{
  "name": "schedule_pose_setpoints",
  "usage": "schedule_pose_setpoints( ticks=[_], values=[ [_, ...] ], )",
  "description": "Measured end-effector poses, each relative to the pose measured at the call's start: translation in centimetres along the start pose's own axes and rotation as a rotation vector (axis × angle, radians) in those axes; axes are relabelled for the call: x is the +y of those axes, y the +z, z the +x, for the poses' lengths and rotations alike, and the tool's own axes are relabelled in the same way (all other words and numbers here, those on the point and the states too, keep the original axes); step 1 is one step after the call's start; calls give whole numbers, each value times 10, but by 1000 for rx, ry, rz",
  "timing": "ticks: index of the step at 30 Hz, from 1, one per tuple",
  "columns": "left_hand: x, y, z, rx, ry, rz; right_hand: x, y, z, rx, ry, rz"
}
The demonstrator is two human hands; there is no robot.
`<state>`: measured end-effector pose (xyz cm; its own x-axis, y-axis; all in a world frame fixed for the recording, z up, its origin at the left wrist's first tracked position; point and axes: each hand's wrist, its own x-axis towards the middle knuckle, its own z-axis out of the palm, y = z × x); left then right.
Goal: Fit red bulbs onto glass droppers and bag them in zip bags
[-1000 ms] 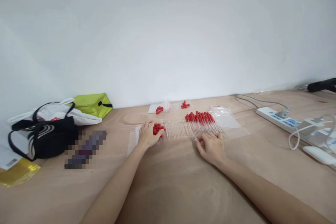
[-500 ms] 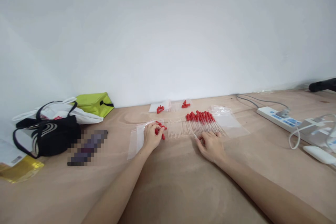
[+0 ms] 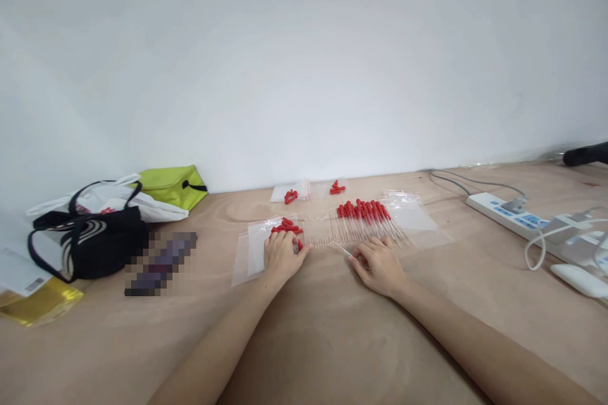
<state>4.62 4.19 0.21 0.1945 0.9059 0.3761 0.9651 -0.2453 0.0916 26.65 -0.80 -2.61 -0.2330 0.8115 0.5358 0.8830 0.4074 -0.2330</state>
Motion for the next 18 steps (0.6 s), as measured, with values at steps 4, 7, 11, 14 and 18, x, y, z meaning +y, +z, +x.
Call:
schedule_pose_setpoints(
  ticks=[4,7,11,14,18],
  values=[
    [-1,0,0,-1,-18,-9,0,-1,0,-31,-19,4],
    [-5,-7,-6,68,-32,-121,2,-1,1,-62,-35,38],
    [-5,-18,-26,43,193,-349,8,1,1,-110,-1,144],
    [-3,-22,-42,-115,270,-447,11,1,2,-143,36,207],
    [-1,-19,-48,-216,246,-532,10,0,4,-174,50,256]
  ],
)
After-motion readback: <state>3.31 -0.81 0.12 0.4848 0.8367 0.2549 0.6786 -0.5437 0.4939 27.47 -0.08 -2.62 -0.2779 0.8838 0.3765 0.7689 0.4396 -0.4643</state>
